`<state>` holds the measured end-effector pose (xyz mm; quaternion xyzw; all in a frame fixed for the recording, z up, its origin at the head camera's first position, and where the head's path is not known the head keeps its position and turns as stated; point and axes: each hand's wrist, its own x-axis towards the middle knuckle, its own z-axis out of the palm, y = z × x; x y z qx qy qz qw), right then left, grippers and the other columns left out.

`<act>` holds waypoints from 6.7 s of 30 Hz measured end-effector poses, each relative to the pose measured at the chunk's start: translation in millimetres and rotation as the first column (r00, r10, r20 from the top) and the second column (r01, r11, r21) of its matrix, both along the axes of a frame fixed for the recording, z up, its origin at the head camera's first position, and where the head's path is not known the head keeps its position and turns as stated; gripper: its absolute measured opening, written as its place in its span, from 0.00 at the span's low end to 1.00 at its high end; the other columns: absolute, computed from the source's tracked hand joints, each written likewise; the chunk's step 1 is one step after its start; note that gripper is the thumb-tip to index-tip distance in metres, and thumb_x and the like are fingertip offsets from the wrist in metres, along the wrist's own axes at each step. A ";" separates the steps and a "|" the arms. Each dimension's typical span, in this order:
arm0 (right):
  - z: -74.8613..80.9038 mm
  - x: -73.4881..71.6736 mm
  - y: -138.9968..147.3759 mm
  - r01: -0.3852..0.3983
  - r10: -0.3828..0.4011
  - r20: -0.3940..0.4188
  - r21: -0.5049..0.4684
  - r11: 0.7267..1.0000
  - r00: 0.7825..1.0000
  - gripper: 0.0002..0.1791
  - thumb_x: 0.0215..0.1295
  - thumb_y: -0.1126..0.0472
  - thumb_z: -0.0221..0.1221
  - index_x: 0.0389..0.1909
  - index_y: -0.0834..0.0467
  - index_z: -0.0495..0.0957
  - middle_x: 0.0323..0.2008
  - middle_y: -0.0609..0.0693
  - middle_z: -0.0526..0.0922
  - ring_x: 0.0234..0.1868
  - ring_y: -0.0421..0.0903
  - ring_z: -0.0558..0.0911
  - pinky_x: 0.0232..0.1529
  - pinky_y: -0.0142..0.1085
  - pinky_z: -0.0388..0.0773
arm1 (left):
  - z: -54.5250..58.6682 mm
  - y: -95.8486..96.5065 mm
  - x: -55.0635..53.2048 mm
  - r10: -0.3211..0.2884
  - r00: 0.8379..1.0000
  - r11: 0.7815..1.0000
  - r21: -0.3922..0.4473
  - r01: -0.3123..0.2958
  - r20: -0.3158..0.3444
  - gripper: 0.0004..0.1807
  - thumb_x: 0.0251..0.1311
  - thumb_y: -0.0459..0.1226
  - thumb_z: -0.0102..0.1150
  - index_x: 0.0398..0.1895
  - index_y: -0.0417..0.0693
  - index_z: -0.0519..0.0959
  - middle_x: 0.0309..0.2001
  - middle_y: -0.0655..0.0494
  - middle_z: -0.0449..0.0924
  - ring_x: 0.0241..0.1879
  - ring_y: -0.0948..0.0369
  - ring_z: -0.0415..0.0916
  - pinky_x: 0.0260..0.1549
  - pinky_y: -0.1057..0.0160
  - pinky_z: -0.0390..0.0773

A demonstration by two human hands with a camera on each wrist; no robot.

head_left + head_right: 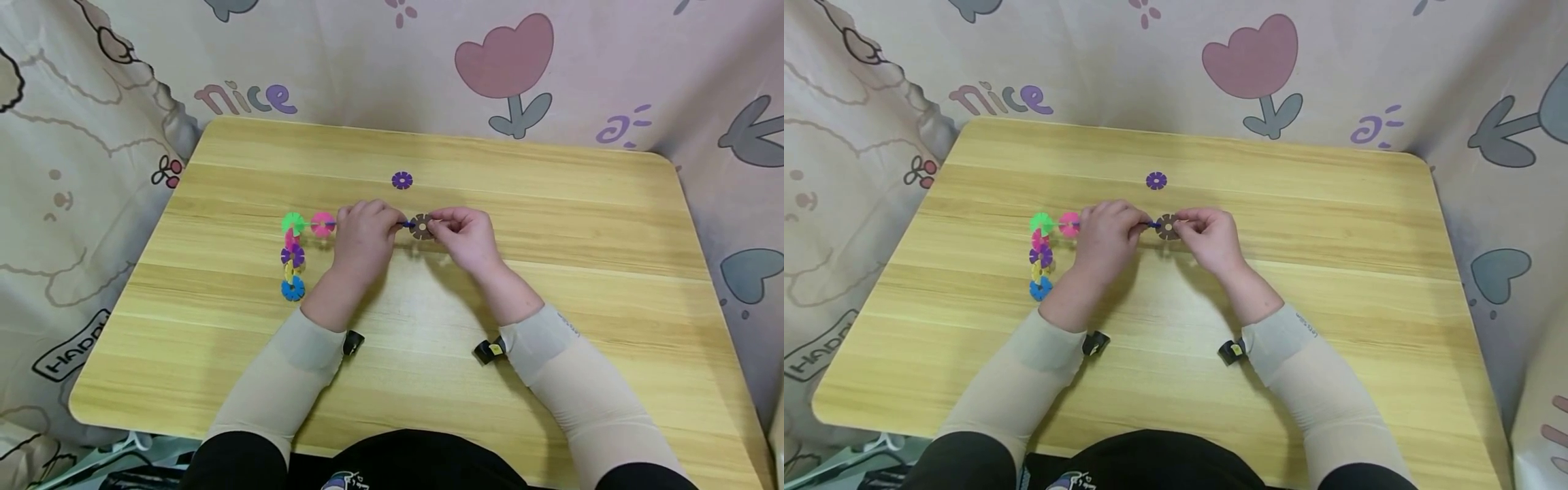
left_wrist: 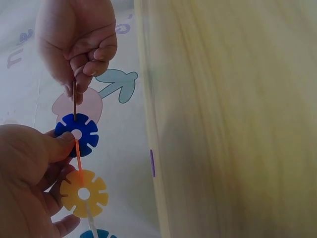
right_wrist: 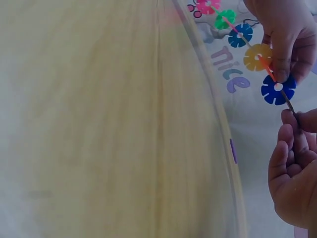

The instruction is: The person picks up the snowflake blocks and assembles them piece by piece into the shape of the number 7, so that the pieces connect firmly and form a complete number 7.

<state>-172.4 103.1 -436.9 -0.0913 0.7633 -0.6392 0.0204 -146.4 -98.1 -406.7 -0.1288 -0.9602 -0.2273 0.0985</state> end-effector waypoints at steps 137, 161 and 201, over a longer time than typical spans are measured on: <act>-6.2 -10.6 23.8 0.026 -0.018 -0.196 0.040 0.999 0.980 0.03 0.66 0.76 0.67 0.39 0.73 0.85 0.35 0.67 0.87 0.30 0.38 0.80 0.33 0.26 0.77 | -3.9 -6.2 -1.0 0.025 1.000 1.000 0.003 -0.025 0.000 0.08 0.75 0.38 0.63 0.47 0.52 0.90 0.47 0.57 0.86 0.51 0.53 0.78 0.61 0.44 0.69; -3.2 2.4 15.9 0.049 0.007 -0.398 0.130 0.990 0.918 0.05 0.62 0.78 0.69 0.35 0.67 0.89 0.29 0.58 0.87 0.28 0.39 0.78 0.34 0.27 0.78 | -0.1 -1.5 3.2 -0.004 0.998 0.999 0.046 0.007 -0.063 0.07 0.73 0.35 0.65 0.45 0.48 0.91 0.44 0.55 0.86 0.47 0.52 0.79 0.52 0.50 0.74; 24.4 37.0 34.5 -0.272 0.265 0.074 0.128 0.954 0.962 0.09 0.76 0.70 0.60 0.44 0.72 0.87 0.32 0.57 0.89 0.25 0.39 0.77 0.26 0.29 0.74 | 26.3 5.4 36.8 -0.255 0.922 0.967 -0.098 0.236 -0.292 0.08 0.68 0.34 0.69 0.48 0.45 0.88 0.48 0.50 0.86 0.52 0.49 0.80 0.62 0.44 0.72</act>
